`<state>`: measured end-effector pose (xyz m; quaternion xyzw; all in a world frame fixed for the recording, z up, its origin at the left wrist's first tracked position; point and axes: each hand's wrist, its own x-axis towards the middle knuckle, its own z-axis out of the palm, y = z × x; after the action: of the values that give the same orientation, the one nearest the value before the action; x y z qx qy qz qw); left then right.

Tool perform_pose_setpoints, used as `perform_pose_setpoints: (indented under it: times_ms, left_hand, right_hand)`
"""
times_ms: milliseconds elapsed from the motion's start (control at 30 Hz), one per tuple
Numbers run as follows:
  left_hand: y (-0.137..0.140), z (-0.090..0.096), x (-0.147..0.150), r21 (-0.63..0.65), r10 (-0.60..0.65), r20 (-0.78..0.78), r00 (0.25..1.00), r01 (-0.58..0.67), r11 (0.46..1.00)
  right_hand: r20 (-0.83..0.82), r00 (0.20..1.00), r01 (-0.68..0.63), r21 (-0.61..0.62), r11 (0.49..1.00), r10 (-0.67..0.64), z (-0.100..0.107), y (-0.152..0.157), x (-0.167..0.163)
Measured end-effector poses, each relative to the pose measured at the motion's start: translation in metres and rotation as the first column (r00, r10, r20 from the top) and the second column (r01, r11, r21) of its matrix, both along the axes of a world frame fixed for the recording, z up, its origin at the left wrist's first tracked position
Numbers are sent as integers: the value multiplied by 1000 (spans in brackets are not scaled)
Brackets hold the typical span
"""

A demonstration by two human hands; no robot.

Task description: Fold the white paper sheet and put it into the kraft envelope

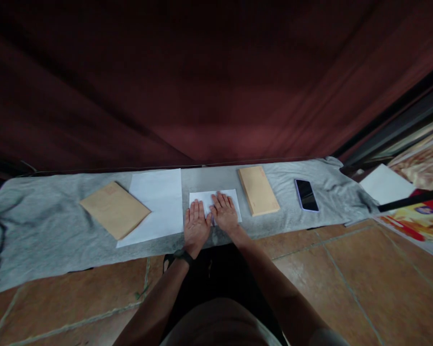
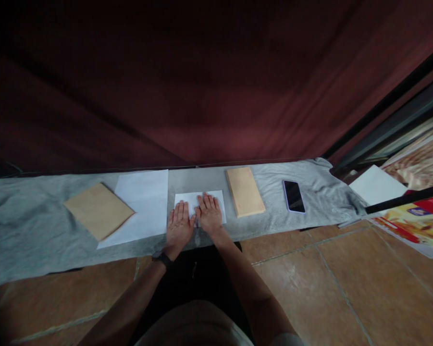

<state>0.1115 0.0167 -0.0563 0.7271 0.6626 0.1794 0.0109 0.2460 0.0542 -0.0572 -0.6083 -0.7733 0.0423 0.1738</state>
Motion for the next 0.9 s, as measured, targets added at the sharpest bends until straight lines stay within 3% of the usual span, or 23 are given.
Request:
perform_pose_setpoints:
  times_ms: [467,600,733,900]
  left_hand:
    - [0,5,2,-13,0,29,1000,1,1000]
    - [0,5,1,-7,5,29,1000,-5,1000]
    - [0,4,1,8,8,31,999,-8,1000]
    - [-1,5,-1,18,-22,37,999,21,1000]
  right_hand:
    - [47,995,86,15,996,-86,-1,12,47]
    - [73,995,76,-43,996,-72,14,27,42]
    - [102,995,-4,-191,982,24,34,48,35]
    - [101,994,-2,-296,955,33,53,72,30]
